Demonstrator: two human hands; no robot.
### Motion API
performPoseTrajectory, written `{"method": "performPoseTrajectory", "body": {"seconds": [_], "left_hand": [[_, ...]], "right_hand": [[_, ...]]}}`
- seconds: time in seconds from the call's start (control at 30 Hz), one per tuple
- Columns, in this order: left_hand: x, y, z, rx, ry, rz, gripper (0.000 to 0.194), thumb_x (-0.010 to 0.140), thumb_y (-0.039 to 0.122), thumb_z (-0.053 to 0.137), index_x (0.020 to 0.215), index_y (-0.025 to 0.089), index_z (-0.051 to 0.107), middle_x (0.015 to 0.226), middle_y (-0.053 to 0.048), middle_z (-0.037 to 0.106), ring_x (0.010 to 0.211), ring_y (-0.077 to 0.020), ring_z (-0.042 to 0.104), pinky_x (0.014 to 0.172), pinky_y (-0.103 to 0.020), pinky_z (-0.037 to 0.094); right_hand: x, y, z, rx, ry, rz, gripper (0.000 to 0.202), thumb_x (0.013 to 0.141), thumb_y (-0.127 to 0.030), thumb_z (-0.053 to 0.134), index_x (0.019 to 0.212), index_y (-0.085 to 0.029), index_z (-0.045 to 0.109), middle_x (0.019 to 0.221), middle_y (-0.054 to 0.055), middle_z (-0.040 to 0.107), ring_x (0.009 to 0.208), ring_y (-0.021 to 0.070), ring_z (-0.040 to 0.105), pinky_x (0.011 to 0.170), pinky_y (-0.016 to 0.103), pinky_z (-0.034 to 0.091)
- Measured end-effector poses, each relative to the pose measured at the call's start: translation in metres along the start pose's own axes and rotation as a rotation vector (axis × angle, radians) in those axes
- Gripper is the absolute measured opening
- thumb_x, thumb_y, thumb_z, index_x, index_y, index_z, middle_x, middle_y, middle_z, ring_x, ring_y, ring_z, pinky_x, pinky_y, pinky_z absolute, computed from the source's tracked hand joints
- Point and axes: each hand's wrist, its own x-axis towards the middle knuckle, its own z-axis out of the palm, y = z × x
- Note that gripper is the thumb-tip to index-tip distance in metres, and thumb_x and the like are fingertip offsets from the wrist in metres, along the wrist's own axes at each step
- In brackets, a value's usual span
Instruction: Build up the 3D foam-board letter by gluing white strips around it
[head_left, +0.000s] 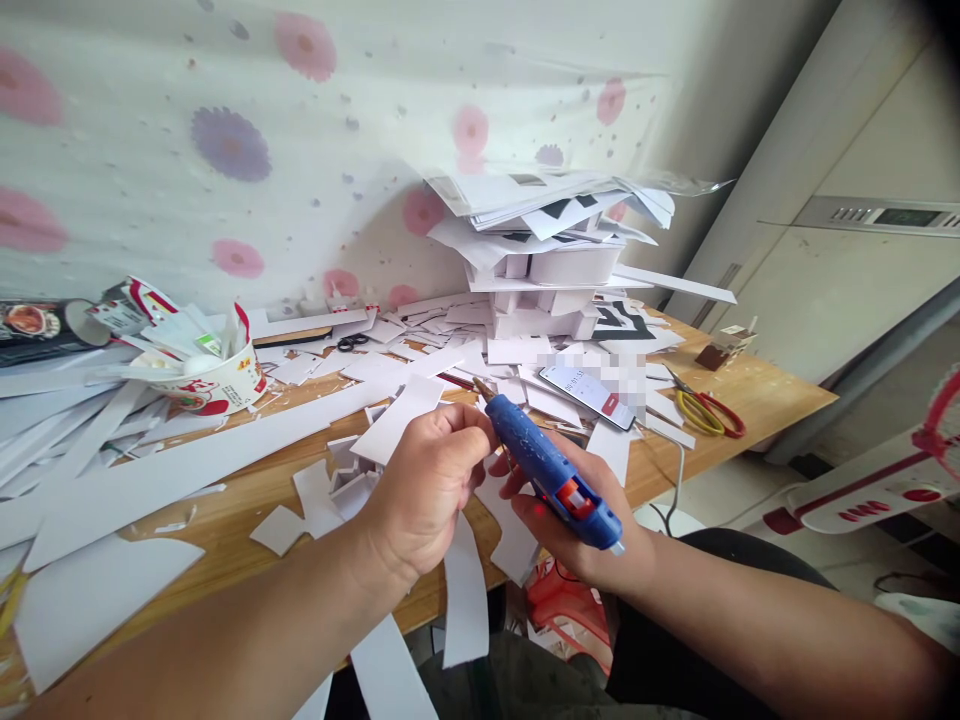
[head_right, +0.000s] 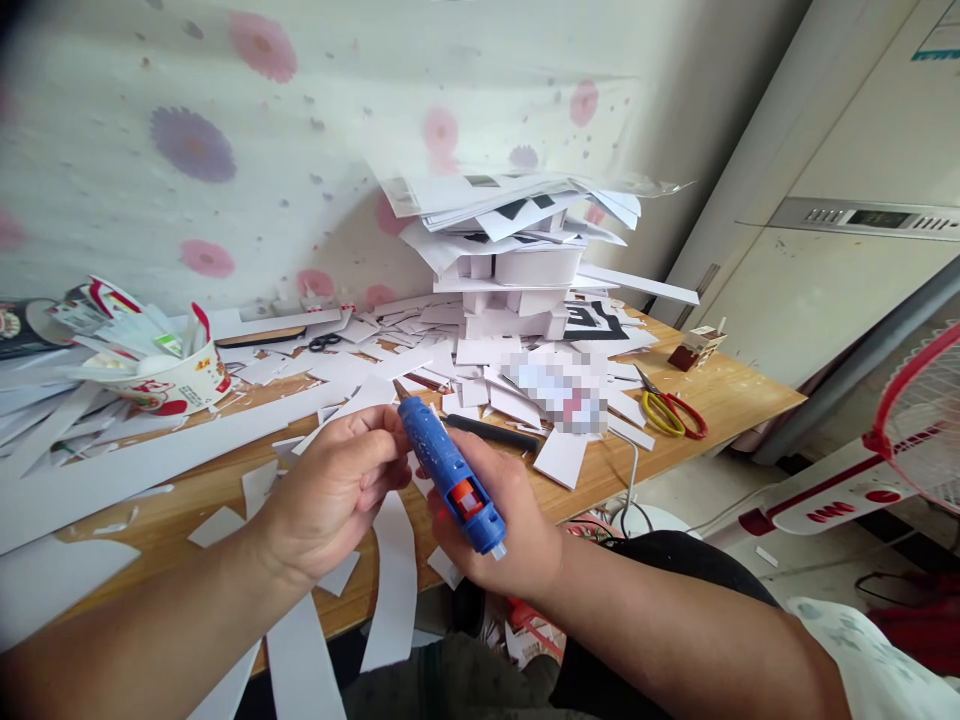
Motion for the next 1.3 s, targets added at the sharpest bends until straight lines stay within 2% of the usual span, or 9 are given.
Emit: {"method": "performPoseTrajectory", "body": {"seconds": [0.17,0.33,0.5,0.6,0.73,0.87,0.97,1.17,1.3], "left_hand": [[0.0,0.0,0.0,-0.012,-0.047,0.076,0.002,0.058,0.014,0.053,0.06,0.016,0.053,0.052,0.005,0.05,0.046,-0.0054,0.045,0.043,-0.017,0.03],[0.001,-0.004,0.0,0.063,-0.013,0.127,0.002,0.063,0.017,0.056,0.062,0.016,0.056,0.048,0.007,0.047,0.038,-0.002,0.033,0.037,-0.016,0.021],[0.0,-0.013,0.002,0.055,0.089,0.162,0.004,0.066,0.019,0.058,0.064,0.016,0.057,0.047,0.009,0.045,0.039,-0.0021,0.032,0.041,-0.016,0.028],[0.0,-0.016,0.003,0.069,0.11,0.189,0.009,0.072,0.024,0.062,0.071,0.016,0.061,0.051,0.008,0.049,0.04,-0.0021,0.034,0.041,-0.016,0.028],[-0.001,-0.017,0.002,0.147,0.117,0.262,0.016,0.075,0.029,0.067,0.082,0.015,0.066,0.056,0.005,0.054,0.041,-0.0033,0.037,0.04,-0.016,0.028],[-0.001,-0.018,0.003,0.197,0.154,0.272,0.018,0.073,0.03,0.07,0.083,0.015,0.066,0.06,0.003,0.058,0.044,-0.0048,0.043,0.04,-0.016,0.03],[-0.003,-0.018,0.003,0.241,0.171,0.306,0.015,0.074,0.029,0.068,0.08,0.016,0.067,0.059,0.003,0.059,0.045,-0.0062,0.045,0.04,-0.017,0.032],[-0.006,-0.011,0.0,0.513,0.203,0.556,0.011,0.077,0.019,0.06,0.066,0.019,0.062,0.047,0.006,0.051,0.042,-0.0073,0.043,0.041,-0.019,0.031],[-0.005,-0.012,-0.005,0.774,0.269,0.838,0.013,0.076,0.012,0.055,0.067,0.02,0.06,0.048,0.007,0.049,0.045,-0.0083,0.044,0.048,-0.02,0.036]], "right_hand": [[0.001,0.0,0.002,0.242,-0.021,0.193,0.023,0.074,-0.017,0.061,0.096,-0.019,0.059,0.089,0.004,0.067,0.073,0.0163,0.064,0.064,0.029,0.051],[0.003,0.0,0.001,0.455,-0.004,0.395,0.018,0.068,-0.023,0.063,0.085,-0.016,0.064,0.081,0.004,0.069,0.07,0.0169,0.065,0.056,0.025,0.047],[0.002,0.002,0.001,0.554,0.022,0.384,0.023,0.068,-0.024,0.065,0.091,-0.018,0.065,0.089,0.004,0.069,0.071,0.0166,0.066,0.056,0.025,0.045],[0.001,0.005,0.001,0.571,0.039,0.381,0.022,0.069,-0.024,0.065,0.091,-0.018,0.066,0.09,0.004,0.069,0.072,0.0171,0.065,0.059,0.026,0.046],[-0.001,0.008,0.0,0.525,0.031,0.405,0.022,0.07,-0.028,0.065,0.09,-0.017,0.068,0.083,0.005,0.068,0.07,0.0166,0.061,0.054,0.025,0.042],[0.0,0.004,0.001,0.437,0.077,0.429,0.019,0.068,-0.028,0.067,0.083,-0.017,0.067,0.073,0.003,0.065,0.059,0.0127,0.053,0.052,0.025,0.041],[0.002,-0.004,0.003,0.346,0.089,0.403,0.017,0.067,-0.026,0.065,0.081,-0.018,0.063,0.07,0.002,0.065,0.058,0.013,0.053,0.051,0.026,0.041],[0.004,-0.012,0.004,0.26,0.063,0.32,0.019,0.071,-0.024,0.062,0.089,-0.021,0.059,0.086,0.003,0.068,0.063,0.0132,0.058,0.053,0.025,0.044],[0.003,-0.013,0.006,0.266,0.056,0.326,0.019,0.07,-0.023,0.06,0.089,-0.02,0.058,0.09,0.004,0.069,0.067,0.0144,0.061,0.055,0.026,0.045]]}}
